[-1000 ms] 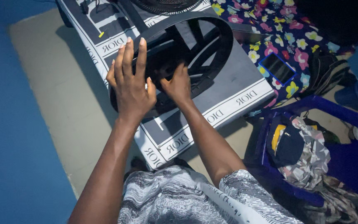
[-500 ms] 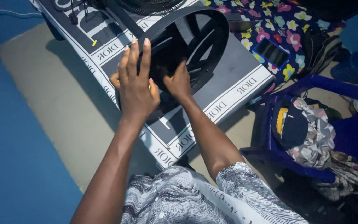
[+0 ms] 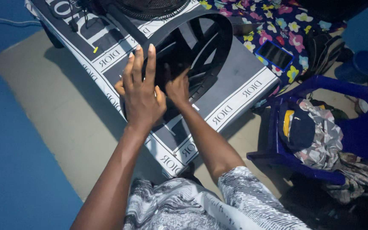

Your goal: The person assembles an electric fan by hand on a table. They attach the central hub to the fan blade assembly, connect the motor housing to the stand, and then place the front grille over the blades.

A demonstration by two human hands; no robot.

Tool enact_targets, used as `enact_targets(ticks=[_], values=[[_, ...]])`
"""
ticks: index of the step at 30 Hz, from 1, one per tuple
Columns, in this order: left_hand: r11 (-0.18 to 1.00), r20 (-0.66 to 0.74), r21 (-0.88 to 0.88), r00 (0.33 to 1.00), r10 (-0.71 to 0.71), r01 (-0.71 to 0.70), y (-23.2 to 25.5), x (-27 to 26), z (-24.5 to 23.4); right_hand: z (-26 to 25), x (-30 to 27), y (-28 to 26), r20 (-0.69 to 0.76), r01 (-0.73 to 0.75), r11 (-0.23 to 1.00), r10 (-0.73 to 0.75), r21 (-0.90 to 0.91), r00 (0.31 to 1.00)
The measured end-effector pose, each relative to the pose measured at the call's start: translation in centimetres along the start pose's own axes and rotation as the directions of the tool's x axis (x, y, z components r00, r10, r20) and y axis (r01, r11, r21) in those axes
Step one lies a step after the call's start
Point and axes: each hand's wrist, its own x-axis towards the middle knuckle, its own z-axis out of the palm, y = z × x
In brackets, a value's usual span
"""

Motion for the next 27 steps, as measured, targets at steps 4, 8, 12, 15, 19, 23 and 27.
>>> enact_targets(ticks=[4,8,12,15,19,23,27], values=[[0.999,0.004,0.036,1.0,-0.016,0.016,-0.1,0.0,0.2,0.5,-0.5,-0.7,-0.006,-0.054,0.993,0.055,0.1,0.998],[1.0,-0.015,0.017,1.0,-0.014,0.014,0.0,0.0,0.3,0.8,-0.5,-0.8,-0.05,-0.037,0.996,0.041,0.08,0.998],[1.0,-0.028,0.02,1.0,-0.005,0.006,0.5,0.2,0.3,2.0,0.0,0.2,-0.085,-0.036,0.995,0.044,0.097,0.995],[1.0,-0.03,0.008,0.999,-0.01,0.01,0.8,0.4,0.3,2.1,0.1,1.6,-0.021,0.33,0.851,-0.37,-0.41,0.929],[1.0,-0.021,0.008,1.0,-0.005,0.005,0.9,0.5,0.1,3.2,0.3,1.5,-0.15,-0.026,0.996,0.039,0.09,0.988],[1.0,-0.011,0.003,1.0,0.0,0.0,1.0,0.6,0.0,3.3,0.6,0.9,-0.191,-0.023,0.996,0.038,0.082,0.981],[1.0,-0.007,-0.012,1.0,-0.015,0.015,1.1,0.5,0.0,3.0,0.7,0.4,-0.133,-0.161,0.983,0.171,0.089,0.976]])
